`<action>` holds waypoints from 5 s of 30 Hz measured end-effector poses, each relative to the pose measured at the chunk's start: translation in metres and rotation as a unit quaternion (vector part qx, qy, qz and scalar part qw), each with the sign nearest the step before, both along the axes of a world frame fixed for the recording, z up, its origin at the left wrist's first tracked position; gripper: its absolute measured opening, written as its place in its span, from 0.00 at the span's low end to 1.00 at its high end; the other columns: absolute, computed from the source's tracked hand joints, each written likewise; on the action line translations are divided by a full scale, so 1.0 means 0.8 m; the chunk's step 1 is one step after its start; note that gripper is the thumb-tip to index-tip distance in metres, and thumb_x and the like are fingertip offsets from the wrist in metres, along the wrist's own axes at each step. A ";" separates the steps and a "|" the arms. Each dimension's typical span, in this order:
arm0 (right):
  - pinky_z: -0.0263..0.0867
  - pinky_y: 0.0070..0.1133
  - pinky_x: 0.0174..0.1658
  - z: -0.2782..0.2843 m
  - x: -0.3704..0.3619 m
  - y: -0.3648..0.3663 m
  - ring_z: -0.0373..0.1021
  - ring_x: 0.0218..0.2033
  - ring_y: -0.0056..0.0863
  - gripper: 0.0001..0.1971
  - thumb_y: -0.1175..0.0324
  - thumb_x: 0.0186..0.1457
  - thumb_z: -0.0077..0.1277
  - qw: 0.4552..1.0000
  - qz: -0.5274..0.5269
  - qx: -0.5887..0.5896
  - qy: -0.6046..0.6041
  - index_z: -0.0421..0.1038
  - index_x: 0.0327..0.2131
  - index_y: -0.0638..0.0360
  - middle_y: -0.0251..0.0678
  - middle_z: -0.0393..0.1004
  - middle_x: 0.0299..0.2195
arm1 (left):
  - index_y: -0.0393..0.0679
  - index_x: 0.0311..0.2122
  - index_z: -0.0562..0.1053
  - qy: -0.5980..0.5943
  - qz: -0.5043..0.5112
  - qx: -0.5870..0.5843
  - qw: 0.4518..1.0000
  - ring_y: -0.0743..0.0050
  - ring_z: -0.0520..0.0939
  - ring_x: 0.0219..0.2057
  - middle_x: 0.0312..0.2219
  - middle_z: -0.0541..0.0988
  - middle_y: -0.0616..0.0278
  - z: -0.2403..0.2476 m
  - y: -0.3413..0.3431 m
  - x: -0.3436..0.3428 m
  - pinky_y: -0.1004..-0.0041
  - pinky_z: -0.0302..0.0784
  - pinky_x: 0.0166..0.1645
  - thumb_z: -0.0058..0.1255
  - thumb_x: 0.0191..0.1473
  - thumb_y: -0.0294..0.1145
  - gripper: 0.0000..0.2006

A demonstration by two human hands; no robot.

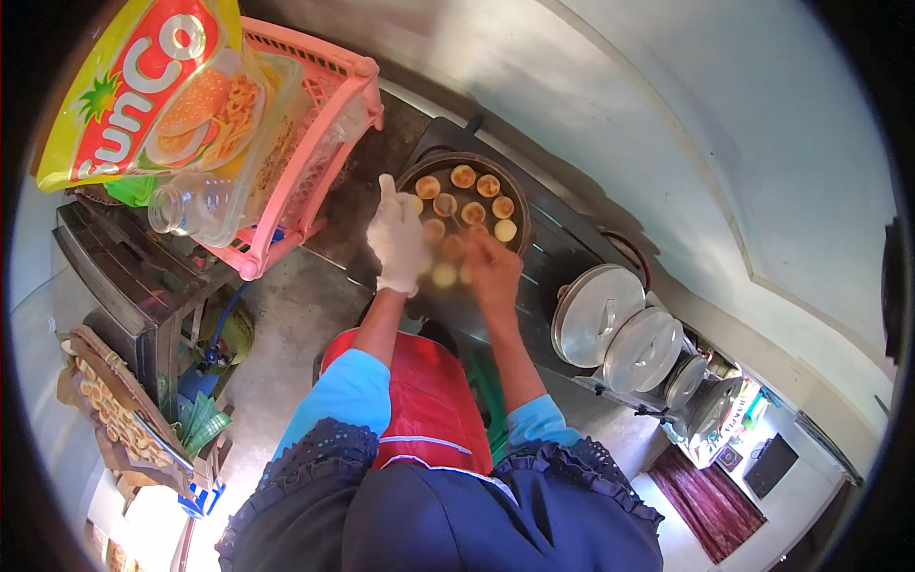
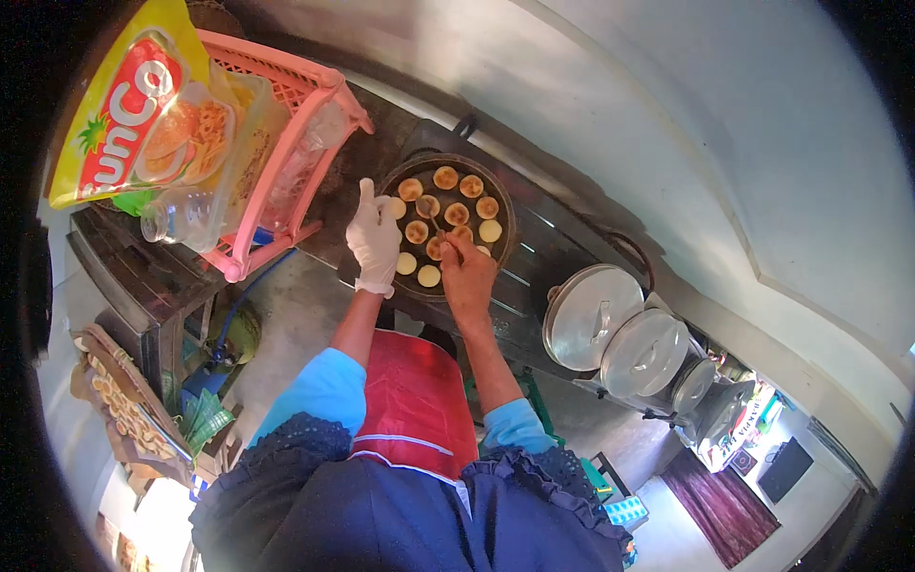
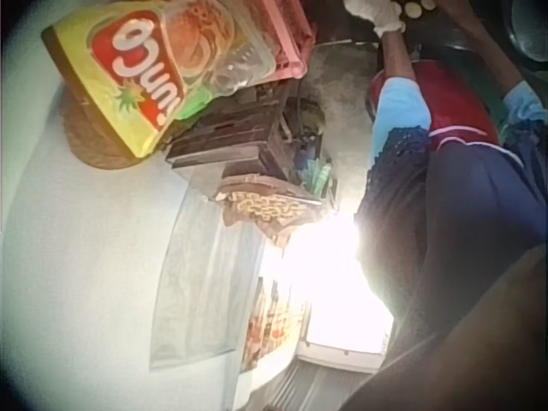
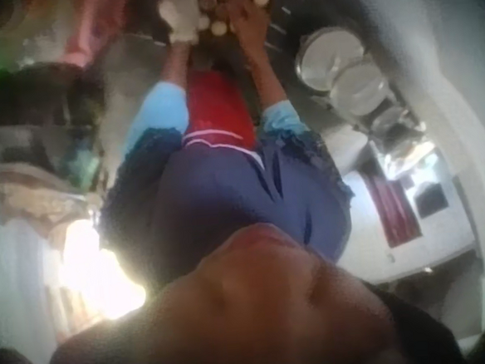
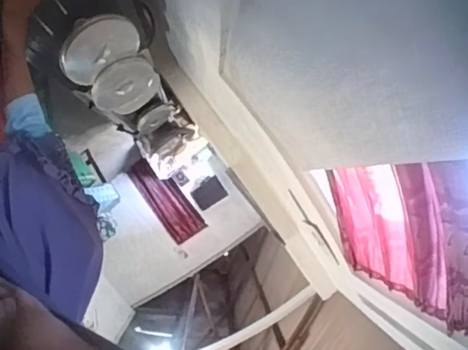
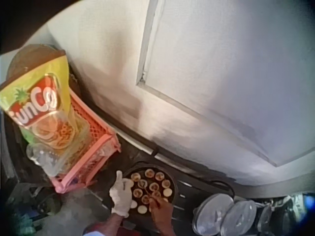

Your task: The person shapes dough into balls by hand, places them into a circular baking pan on a stove, covers the pan with a lid, and then uses a spatula to transfer the cooked pastries onto a paper-lined tray.

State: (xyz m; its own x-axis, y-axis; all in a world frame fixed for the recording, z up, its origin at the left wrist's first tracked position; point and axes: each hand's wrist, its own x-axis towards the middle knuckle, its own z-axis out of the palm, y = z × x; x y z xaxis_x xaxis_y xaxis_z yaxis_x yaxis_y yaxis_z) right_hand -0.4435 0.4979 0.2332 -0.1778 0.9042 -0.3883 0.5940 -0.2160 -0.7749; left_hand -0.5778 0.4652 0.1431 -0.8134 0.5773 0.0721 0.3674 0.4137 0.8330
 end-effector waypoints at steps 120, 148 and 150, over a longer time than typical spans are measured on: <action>0.70 0.34 0.31 -0.041 0.004 -0.105 0.75 0.28 0.45 0.12 0.74 0.53 0.53 0.970 0.138 0.182 -0.083 0.75 0.43 0.60 0.47 0.76 0.28 | 0.40 0.53 0.73 -0.095 -0.023 -0.053 0.994 0.70 0.79 0.21 0.28 0.82 0.51 0.018 -0.134 0.004 0.70 0.76 0.31 0.53 0.52 0.25 0.21; 0.67 0.17 0.29 0.009 0.121 -0.141 0.69 0.23 0.14 0.11 0.72 0.56 0.54 0.983 -0.122 -0.107 0.085 0.77 0.43 0.64 0.32 0.78 0.27 | 0.50 0.53 0.63 -0.029 -0.250 -0.342 0.906 0.40 0.80 0.25 0.24 0.79 0.47 0.030 -0.091 0.082 0.50 0.72 0.26 0.47 0.57 0.41 0.19; 0.67 0.17 0.29 0.015 0.128 -0.136 0.69 0.24 0.14 0.11 0.73 0.56 0.54 0.986 -0.121 -0.097 0.056 0.77 0.43 0.64 0.32 0.78 0.28 | 0.49 0.57 0.64 -0.024 -0.228 -0.289 0.929 0.44 0.80 0.25 0.24 0.79 0.48 0.032 -0.098 0.081 0.52 0.73 0.29 0.49 0.55 0.36 0.23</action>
